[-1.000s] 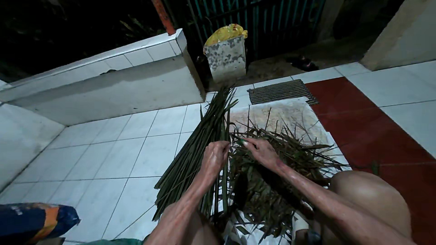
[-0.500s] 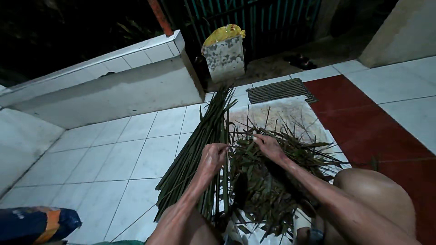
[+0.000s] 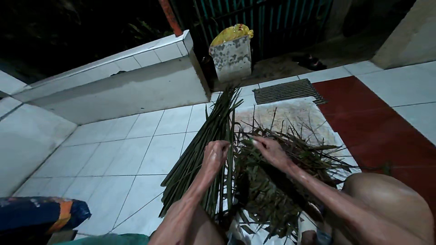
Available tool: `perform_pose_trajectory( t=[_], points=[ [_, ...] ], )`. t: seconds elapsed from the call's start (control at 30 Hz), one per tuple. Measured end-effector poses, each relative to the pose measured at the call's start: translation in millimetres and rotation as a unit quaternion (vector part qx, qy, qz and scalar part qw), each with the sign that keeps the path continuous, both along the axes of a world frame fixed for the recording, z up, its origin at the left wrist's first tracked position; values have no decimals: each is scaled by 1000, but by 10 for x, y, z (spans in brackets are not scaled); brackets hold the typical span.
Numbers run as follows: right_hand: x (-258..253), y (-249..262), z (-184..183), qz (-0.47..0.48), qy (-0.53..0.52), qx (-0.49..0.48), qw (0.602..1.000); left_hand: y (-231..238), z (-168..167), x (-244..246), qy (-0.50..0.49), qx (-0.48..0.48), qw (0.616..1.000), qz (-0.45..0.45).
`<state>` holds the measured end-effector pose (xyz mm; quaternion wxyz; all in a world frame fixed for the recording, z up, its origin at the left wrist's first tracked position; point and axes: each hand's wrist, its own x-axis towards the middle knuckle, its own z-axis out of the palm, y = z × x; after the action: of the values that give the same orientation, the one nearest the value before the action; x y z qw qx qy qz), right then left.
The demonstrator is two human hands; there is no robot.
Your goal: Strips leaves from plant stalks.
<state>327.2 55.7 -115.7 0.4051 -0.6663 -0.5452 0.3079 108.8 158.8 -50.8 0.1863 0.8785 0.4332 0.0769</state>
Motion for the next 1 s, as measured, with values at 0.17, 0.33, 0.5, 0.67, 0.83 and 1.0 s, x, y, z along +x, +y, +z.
perform_pose_trajectory(
  t=[0.17,0.33,0.5,0.67,0.83,1.0],
  points=[
    [-220,13,-5,56,-3,-3,998,-68,-15,91,-20,15,999,-19],
    [-200,39,-31,51,-1,-6,999,-76,-48,88,-41,31,998,-29],
    [-176,42,-49,30,-27,-10,999,-78,-47,91,-42,18,999,-22],
    [-60,73,-107,-17,-13,-25,999,-49,-17,63,13,-34,999,-22],
    [77,112,-107,-63,-6,-48,997,13,-39,-22,4,-38,999,-23],
    [35,94,-76,-51,-3,-23,998,54,-38,-51,-21,-37,999,-16]
  ],
)
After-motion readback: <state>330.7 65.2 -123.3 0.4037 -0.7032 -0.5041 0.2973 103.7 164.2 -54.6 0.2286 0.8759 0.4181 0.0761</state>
